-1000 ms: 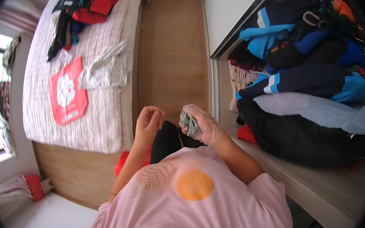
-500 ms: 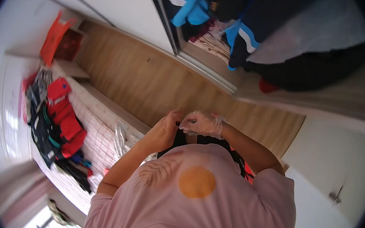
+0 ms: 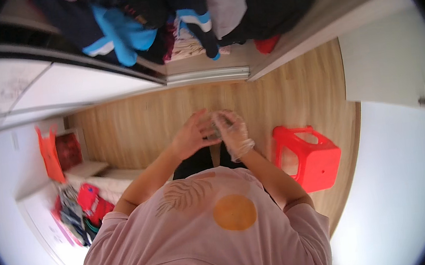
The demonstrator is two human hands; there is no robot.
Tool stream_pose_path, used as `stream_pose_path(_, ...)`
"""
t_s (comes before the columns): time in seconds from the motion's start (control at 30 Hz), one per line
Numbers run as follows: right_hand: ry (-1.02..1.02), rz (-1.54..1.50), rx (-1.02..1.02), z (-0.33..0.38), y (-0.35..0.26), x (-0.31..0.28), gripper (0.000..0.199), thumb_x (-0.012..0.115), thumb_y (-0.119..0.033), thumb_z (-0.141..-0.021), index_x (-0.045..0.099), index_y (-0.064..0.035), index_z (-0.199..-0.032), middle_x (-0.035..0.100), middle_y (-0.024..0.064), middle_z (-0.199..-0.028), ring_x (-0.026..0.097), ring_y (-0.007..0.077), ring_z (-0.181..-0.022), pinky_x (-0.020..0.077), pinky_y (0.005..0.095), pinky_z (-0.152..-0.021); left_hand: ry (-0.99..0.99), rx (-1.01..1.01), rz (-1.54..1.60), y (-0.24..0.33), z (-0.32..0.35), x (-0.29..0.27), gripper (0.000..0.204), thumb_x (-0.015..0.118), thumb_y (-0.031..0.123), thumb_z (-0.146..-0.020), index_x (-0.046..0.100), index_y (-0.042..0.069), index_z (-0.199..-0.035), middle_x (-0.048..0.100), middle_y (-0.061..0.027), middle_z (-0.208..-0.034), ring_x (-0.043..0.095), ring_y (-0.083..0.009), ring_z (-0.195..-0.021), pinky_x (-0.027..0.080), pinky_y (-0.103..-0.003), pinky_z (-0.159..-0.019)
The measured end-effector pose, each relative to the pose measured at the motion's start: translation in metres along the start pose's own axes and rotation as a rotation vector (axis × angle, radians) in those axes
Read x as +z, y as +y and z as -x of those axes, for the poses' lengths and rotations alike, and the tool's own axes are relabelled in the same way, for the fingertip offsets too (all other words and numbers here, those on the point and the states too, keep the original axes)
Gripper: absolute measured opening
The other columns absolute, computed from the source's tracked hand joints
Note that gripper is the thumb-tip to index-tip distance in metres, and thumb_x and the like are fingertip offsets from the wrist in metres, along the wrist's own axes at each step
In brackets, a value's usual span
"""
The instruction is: The person cleans the sliding track of a closet door using a cloth and a card. They then retrieve a small package from a shelf, open it, and use a needle from the package to clean the track further.
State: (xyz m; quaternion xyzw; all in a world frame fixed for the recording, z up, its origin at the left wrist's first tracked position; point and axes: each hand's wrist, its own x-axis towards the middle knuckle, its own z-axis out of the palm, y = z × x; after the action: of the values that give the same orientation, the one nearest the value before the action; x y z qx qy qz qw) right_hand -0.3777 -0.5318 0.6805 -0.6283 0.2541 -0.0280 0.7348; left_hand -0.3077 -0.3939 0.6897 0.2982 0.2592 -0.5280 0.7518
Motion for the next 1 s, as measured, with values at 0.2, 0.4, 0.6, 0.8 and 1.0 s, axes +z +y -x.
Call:
stream_pose_path(0.2, 0.219, 0.386, -0.637, -0.018, -0.001, 0.049, 0.012, 0.061, -0.006, -0.078, 0.066, -0.0059, -0.088, 0.062, 0.0109, -0.093, 0.057, 0.0231, -0.089, 0.0447, 0.0329, -0.076, -0.528, -0.178, -0.041, 0.031, -0.047, -0.015, 0.031, 0.043, 0.031, -0.091, 0.052, 0.008, -0.109, 0.054, -0.0071, -0.108, 0.051, -0.021, -0.104, 0.04, -0.038, -0.092)
stream_pose_path(0.4, 0.571, -0.368, -0.391, -0.027, 0.026, 0.063, 0.013, 0.054, -0.005, -0.085, 0.061, -0.0017, -0.095, 0.059, 0.0087, -0.097, 0.057, 0.0173, -0.084, 0.0458, 0.0282, -0.072, -0.115, -0.465, -0.248, 0.087, -0.092, -0.04, 0.036, 0.043, 0.04, -0.09, 0.054, 0.008, -0.104, 0.058, -0.0121, -0.101, 0.056, -0.0278, -0.093, 0.045, -0.043, -0.084)
stream_pose_path(0.6, 0.678, -0.681, -0.141, -0.027, 0.102, 0.046, 0.018, 0.048, -0.003, -0.089, 0.05, 0.0014, -0.105, 0.058, 0.0069, -0.088, 0.057, 0.0129, -0.077, 0.0473, 0.0247, -0.07, -0.204, -0.585, -0.307, 0.093, -0.153, -0.061, 0.043, 0.042, 0.044, -0.089, 0.053, 0.007, -0.108, 0.054, -0.0152, -0.112, 0.051, -0.0325, -0.103, 0.039, -0.047, -0.09)
stream_pose_path(0.8, 0.726, -0.758, -0.095, -0.046, 0.196, 0.005, 0.016, 0.049, -0.003, -0.088, 0.048, 0.0, -0.103, 0.059, 0.0058, -0.082, 0.058, 0.0131, -0.078, 0.0472, 0.0226, -0.064, -0.262, -0.649, -0.439, 0.055, -0.252, -0.06, 0.036, 0.041, 0.031, -0.088, 0.051, 0.007, -0.114, 0.052, -0.0149, -0.118, 0.049, -0.0317, -0.109, 0.037, -0.05, -0.094)
stream_pose_path(1.0, 0.714, -0.623, -0.067, -0.134, 0.294, -0.041, 0.014, 0.047, -0.004, -0.088, 0.05, 0.001, -0.1, 0.059, 0.0069, -0.078, 0.057, 0.0126, -0.07, 0.0457, 0.0234, -0.06, -0.397, -0.684, -0.612, 0.042, -0.39, -0.098, 0.036, 0.039, 0.02, -0.082, 0.05, 0.003, -0.112, 0.049, -0.016, -0.123, 0.046, -0.0332, -0.114, 0.035, -0.05, -0.096)
